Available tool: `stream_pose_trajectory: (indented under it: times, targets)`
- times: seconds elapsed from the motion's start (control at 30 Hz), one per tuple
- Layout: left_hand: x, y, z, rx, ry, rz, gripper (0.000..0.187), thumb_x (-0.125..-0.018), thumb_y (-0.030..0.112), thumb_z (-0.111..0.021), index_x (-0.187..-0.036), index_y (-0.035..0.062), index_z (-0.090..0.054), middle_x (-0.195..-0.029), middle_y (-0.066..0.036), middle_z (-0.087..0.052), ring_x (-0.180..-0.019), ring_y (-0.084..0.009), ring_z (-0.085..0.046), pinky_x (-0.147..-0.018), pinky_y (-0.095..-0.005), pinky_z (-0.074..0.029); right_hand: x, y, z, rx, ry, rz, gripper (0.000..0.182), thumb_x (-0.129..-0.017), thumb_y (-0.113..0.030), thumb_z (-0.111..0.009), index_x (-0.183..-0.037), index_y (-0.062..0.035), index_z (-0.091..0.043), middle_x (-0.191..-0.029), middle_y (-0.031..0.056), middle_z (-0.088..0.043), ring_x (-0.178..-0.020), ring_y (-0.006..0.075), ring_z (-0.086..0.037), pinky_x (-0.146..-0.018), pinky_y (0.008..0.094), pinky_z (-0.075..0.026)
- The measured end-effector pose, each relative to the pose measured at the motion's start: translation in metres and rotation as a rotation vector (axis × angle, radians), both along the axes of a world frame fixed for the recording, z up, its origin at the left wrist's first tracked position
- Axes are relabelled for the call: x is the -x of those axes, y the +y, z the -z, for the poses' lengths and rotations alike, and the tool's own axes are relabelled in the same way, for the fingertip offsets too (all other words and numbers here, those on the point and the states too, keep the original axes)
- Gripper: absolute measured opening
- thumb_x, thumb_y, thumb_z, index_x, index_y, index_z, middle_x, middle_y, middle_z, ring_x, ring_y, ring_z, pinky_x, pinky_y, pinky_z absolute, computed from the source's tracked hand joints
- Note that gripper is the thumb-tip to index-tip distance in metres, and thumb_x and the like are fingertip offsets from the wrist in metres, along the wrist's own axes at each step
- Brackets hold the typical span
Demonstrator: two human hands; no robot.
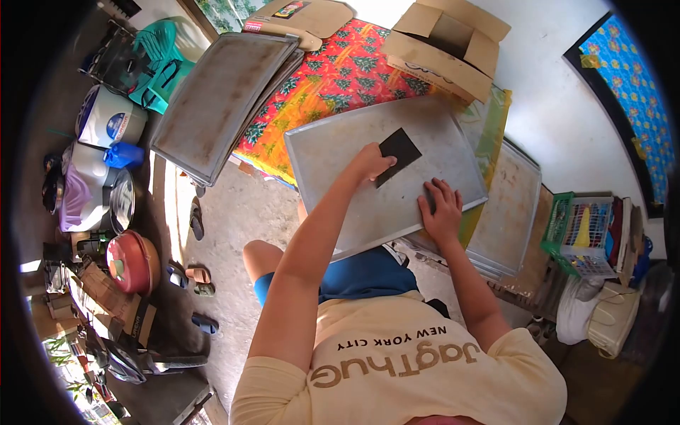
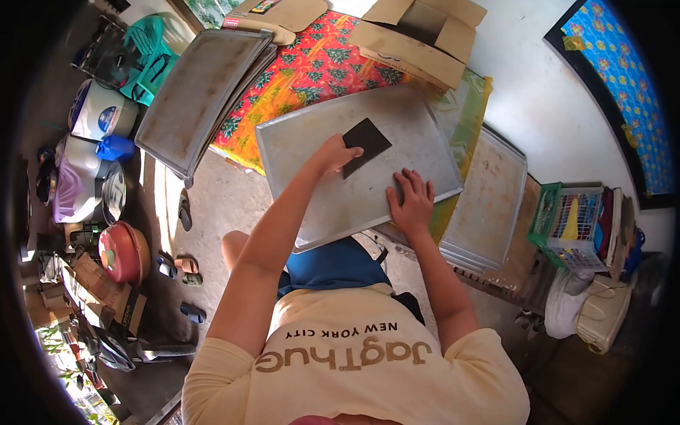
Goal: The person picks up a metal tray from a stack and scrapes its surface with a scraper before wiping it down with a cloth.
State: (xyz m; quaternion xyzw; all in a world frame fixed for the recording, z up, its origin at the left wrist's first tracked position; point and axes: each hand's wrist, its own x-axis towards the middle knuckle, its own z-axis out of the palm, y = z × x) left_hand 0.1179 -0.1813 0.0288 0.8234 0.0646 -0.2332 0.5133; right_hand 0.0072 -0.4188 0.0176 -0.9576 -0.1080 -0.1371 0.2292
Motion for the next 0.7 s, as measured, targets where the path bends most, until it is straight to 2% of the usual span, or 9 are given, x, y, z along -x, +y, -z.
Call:
stream_pose_trajectory:
  times: [0.03,0.13,0.23,0.33,0.43,0.53,0.7]
  targets:
    - [-0.001,0.000,0.001,-0.002,0.012,0.025,0.040,-0.081,0.030,-0.073,-0.086,-0.0086,-0.065,-0.070,-0.019,-0.066,-0.058,-0.0274,-0.065,-0.053,-0.0400,-0.049,-0.001,-0.001,-0.001,0.003,-0.003,-0.001,0.037,-0.089,-0.034,-0.064,-0.122,-0.0165,-0.063,-0.134,0.0060,-0.057,-0.130,0.0267,-0.048,-0.113,0.0512,-0.026]
    - [0.020,0.013,-0.005,0.045,-0.072,-0.155,0.040,-0.080,0.031,-0.074,-0.089,-0.0076,-0.066,-0.072,-0.018,-0.067,-0.060,-0.0271,-0.066,-0.055,-0.0387,-0.050,-0.001,0.000,0.001,0.004,-0.009,0.002,0.037,-0.088,-0.034,-0.064,-0.121,-0.0164,-0.063,-0.133,0.0057,-0.057,-0.130,0.0265,-0.049,-0.113,0.0510,-0.026]
    - [0.052,0.036,-0.018,0.100,-0.101,-0.208,0.039,-0.081,0.031,-0.075,-0.092,-0.0064,-0.067,-0.074,-0.017,-0.068,-0.064,-0.0277,-0.067,-0.058,-0.0379,-0.050,-0.001,-0.001,0.003,-0.001,-0.017,0.002,0.037,-0.088,-0.034,-0.064,-0.121,-0.0165,-0.064,-0.133,0.0054,-0.057,-0.130,0.0262,-0.049,-0.112,0.0509,-0.026]
    - [0.090,0.056,-0.007,0.027,-0.085,-0.229,0.040,-0.081,0.032,-0.075,-0.096,-0.0055,-0.068,-0.078,-0.018,-0.069,-0.068,-0.0292,-0.068,-0.061,-0.0372,-0.051,-0.002,-0.001,0.002,-0.004,-0.013,0.002,0.037,-0.088,-0.034,-0.064,-0.120,-0.0165,-0.064,-0.133,0.0053,-0.057,-0.130,0.0260,-0.049,-0.112,0.0509,-0.026]
    - [0.126,0.063,-0.015,-0.074,-0.048,-0.229,0.041,-0.082,0.032,-0.075,-0.094,-0.0064,-0.068,-0.078,-0.019,-0.070,-0.072,-0.0312,-0.069,-0.064,-0.0390,-0.052,-0.001,0.000,0.002,0.000,-0.011,0.006,0.036,-0.088,-0.033,-0.065,-0.120,-0.0166,-0.064,-0.133,0.0054,-0.057,-0.130,0.0259,-0.049,-0.112,0.0509,-0.026]
    - [0.150,0.060,-0.006,0.011,-0.099,-0.261,0.044,-0.083,0.036,-0.074,-0.089,-0.0076,-0.068,-0.078,-0.022,-0.070,-0.076,-0.0348,-0.069,-0.067,-0.0419,-0.052,0.000,0.000,0.003,0.005,-0.016,0.005,0.036,-0.088,-0.033,-0.064,-0.120,-0.0165,-0.064,-0.133,0.0054,-0.057,-0.130,0.0261,-0.049,-0.113,0.0509,-0.026]
    - [0.165,0.050,0.005,-0.083,-0.192,-0.239,0.047,-0.085,0.039,-0.070,-0.083,-0.0088,-0.067,-0.074,-0.028,-0.066,-0.075,-0.0432,-0.066,-0.068,-0.0462,-0.051,-0.001,0.000,0.003,0.011,-0.012,-0.001,0.037,-0.089,-0.034,-0.063,-0.121,-0.0162,-0.064,-0.134,0.0056,-0.057,-0.130,0.0264,-0.049,-0.113,0.0511,-0.026]
